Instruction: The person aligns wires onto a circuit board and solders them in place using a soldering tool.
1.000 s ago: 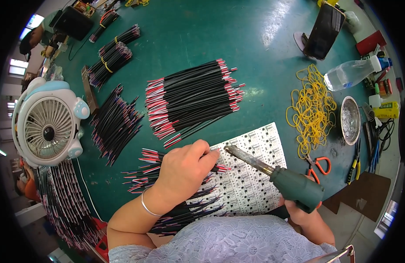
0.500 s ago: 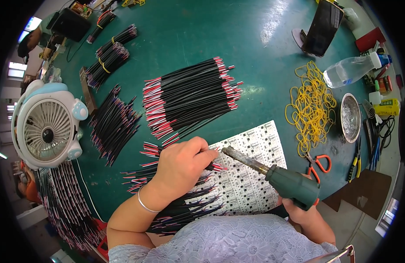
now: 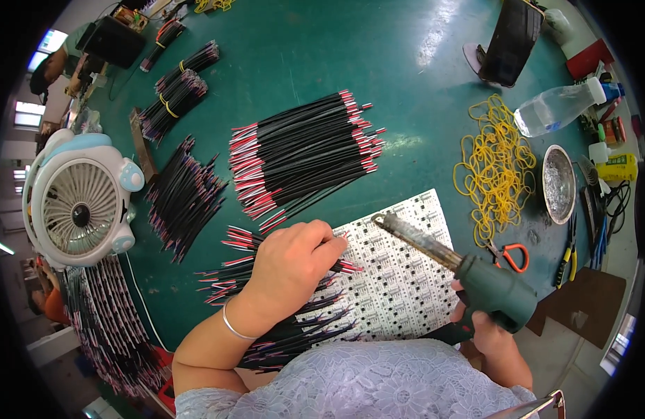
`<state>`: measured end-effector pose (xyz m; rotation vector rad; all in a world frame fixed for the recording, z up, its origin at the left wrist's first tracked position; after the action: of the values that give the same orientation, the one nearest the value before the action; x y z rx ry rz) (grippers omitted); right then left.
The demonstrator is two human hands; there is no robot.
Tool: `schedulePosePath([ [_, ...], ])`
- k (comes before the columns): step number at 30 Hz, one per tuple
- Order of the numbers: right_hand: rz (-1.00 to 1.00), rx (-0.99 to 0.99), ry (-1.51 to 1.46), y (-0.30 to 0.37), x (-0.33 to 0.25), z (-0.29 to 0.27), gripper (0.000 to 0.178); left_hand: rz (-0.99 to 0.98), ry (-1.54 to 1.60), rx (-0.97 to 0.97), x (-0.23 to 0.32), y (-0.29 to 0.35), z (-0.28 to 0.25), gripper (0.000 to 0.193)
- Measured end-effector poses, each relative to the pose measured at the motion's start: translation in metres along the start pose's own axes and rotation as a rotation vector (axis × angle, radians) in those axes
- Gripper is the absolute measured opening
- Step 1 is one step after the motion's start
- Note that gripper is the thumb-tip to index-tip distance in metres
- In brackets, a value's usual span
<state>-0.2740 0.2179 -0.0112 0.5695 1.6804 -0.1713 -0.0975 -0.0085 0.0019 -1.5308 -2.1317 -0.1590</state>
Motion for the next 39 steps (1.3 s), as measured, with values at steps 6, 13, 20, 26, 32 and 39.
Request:
schedulePosePath([
  [6,-0.040,0.034,-0.158,-0.001,-0.001,-0.002,0.068,-0.150,-0.033,0.004,0.030,0.005,-0.034,0.031],
  [13,-0.070,-0.036,-0.172,0.008,0.011,-0.003,0.061,-0.057,-0.140,-0.104,0.023,0.018,0.004,0.023],
  [20,0.072,-0.039,-0.207,0.007,0.002,0.006,0.033,-0.029,-0.108,-0.067,0.022,0.019,0.012,0.030],
  [26,0.005,-0.115,0.142,0.012,0.003,0.007,0.030,0.028,-0.073,0.009,0.021,0.020,0.013,0.029],
  [32,0.066,-0.101,0.268,0.012,0.006,0.010,0.033,0.042,-0.096,0.013,0.022,0.017,0.014,0.024],
  [39,-0.225,-0.185,0.461,0.007,-0.007,0.016,0.035,0.039,-0.114,-0.021,0.024,0.015,0.015,0.021],
])
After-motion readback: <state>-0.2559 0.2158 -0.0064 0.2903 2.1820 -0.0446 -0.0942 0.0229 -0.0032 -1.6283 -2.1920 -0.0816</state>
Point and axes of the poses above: each hand's wrist, its own y-axis away from the middle knuckle, its own z-axis out of the palm, x = y × z, the point moved 5 cm from there along -y, towards the middle knuckle, and after that the axes turned 3 degrees about y, right-handed, at the moved point
